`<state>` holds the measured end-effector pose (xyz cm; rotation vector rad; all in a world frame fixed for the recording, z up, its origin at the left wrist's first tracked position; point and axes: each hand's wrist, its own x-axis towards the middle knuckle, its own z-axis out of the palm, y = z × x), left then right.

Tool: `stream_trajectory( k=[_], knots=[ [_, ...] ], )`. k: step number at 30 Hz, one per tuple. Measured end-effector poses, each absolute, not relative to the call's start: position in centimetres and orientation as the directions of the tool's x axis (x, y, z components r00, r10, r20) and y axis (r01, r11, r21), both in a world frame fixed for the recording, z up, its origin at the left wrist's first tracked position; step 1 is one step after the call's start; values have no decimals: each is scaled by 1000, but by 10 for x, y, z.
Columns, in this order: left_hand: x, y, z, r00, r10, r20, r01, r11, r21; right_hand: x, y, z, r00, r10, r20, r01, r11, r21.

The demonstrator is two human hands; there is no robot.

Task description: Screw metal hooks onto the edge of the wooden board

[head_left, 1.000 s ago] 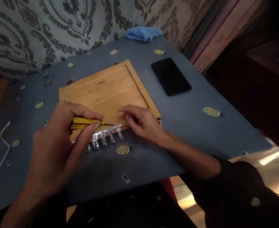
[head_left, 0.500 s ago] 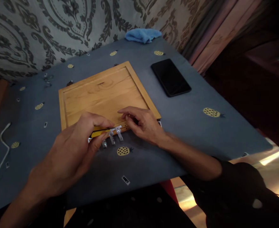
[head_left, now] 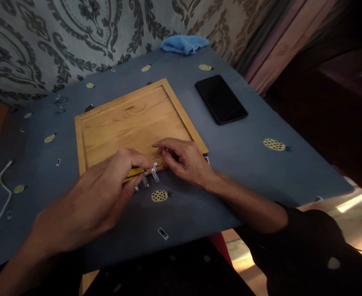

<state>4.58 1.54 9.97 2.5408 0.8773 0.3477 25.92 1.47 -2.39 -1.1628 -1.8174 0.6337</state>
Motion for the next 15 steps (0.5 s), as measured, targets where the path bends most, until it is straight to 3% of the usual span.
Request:
stream_trajectory(
  k=[9,15],
  knots=[
    [52,32,109,797,604,-18,528,-682,505,259,15,-23,-211,891,401,459,453,-764],
    [58,38,109,788,615,-34,559,-691,457,259,15,-23,-213,893,396,455,450,-769]
  ],
)
